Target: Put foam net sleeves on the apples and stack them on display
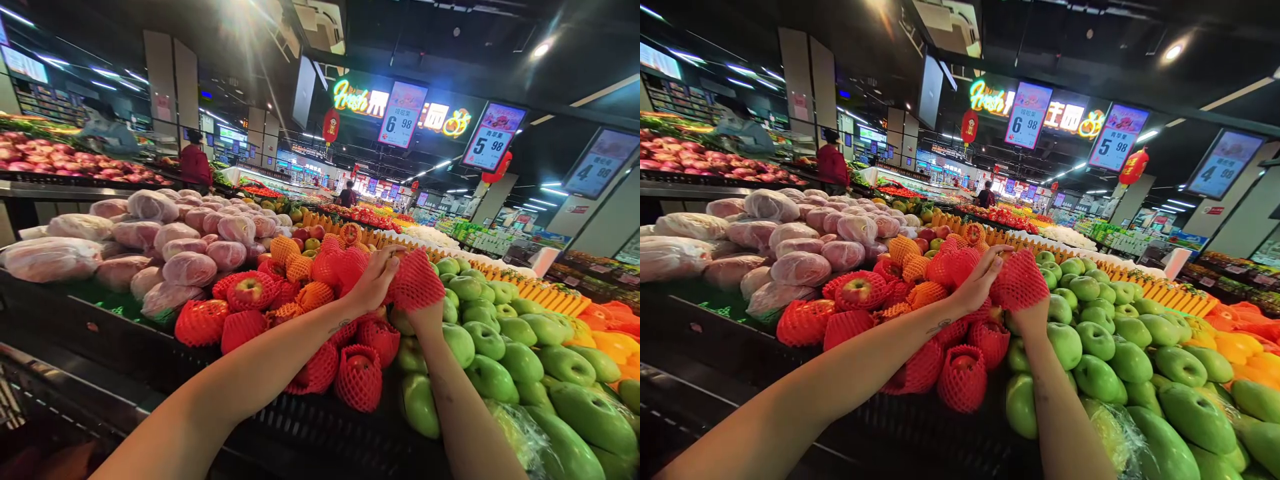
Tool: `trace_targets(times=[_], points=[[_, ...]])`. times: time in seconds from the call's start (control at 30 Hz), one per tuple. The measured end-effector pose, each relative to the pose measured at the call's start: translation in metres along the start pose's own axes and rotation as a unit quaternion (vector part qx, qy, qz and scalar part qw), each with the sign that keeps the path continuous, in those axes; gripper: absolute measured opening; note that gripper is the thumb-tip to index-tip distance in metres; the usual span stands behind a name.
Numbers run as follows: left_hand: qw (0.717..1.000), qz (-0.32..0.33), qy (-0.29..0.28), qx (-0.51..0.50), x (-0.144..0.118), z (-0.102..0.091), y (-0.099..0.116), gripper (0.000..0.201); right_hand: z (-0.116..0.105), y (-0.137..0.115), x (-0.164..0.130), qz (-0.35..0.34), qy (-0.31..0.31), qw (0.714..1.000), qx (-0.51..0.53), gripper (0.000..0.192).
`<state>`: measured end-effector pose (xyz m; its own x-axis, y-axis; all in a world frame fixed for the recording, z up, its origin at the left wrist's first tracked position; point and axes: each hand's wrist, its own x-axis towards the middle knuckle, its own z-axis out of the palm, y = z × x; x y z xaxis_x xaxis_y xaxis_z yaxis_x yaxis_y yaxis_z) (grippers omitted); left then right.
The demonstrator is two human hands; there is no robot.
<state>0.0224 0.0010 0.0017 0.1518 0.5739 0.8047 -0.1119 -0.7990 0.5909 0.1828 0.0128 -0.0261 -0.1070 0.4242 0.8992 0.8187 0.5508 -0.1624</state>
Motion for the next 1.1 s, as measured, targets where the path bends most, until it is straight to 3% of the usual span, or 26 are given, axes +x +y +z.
trace_targets(times=[0.17, 0.3, 0.47, 0.6, 0.73, 0.9, 1.0, 1.1], points=[[0.999, 0.003, -0.037, 0.001, 0.0, -0.002, -0.004, 0.059, -0.004, -0.005, 0.001, 0.042, 0.01, 0.996, 0.08, 0.047], [0.999, -0.008, -0.026, -0.029, 0.004, -0.002, -0.006, 0.048, -0.007, -0.011, 0.002, 0.056, -0.005, 0.992, 0.114, 0.036], [0.994, -0.048, 0.048, -0.081, 0.006, -0.002, -0.005, 0.032, -0.011, -0.027, 0.004, 0.143, 0.004, 0.963, 0.23, 0.021], [0.991, -0.053, 0.113, -0.056, 0.006, -0.008, -0.004, 0.029, -0.012, -0.035, 0.002, 0.192, -0.084, 0.921, 0.329, 0.015], [0.997, 0.008, 0.079, 0.007, 0.002, -0.016, 0.003, 0.032, -0.011, -0.033, 0.0, 0.193, -0.072, 0.924, 0.321, 0.029], [0.999, 0.031, 0.0, 0.027, 0.0, -0.012, 0.006, 0.032, -0.012, -0.023, 0.0, 0.193, 0.007, 0.959, 0.208, 0.017], [0.99, -0.047, 0.091, -0.094, 0.005, -0.005, 0.0, 0.031, -0.013, -0.028, 0.001, 0.159, 0.018, 0.978, 0.134, 0.012], [0.951, -0.144, 0.194, -0.192, 0.015, -0.007, -0.007, 0.042, -0.015, -0.043, 0.001, 0.058, -0.016, 0.991, 0.121, 0.031]])
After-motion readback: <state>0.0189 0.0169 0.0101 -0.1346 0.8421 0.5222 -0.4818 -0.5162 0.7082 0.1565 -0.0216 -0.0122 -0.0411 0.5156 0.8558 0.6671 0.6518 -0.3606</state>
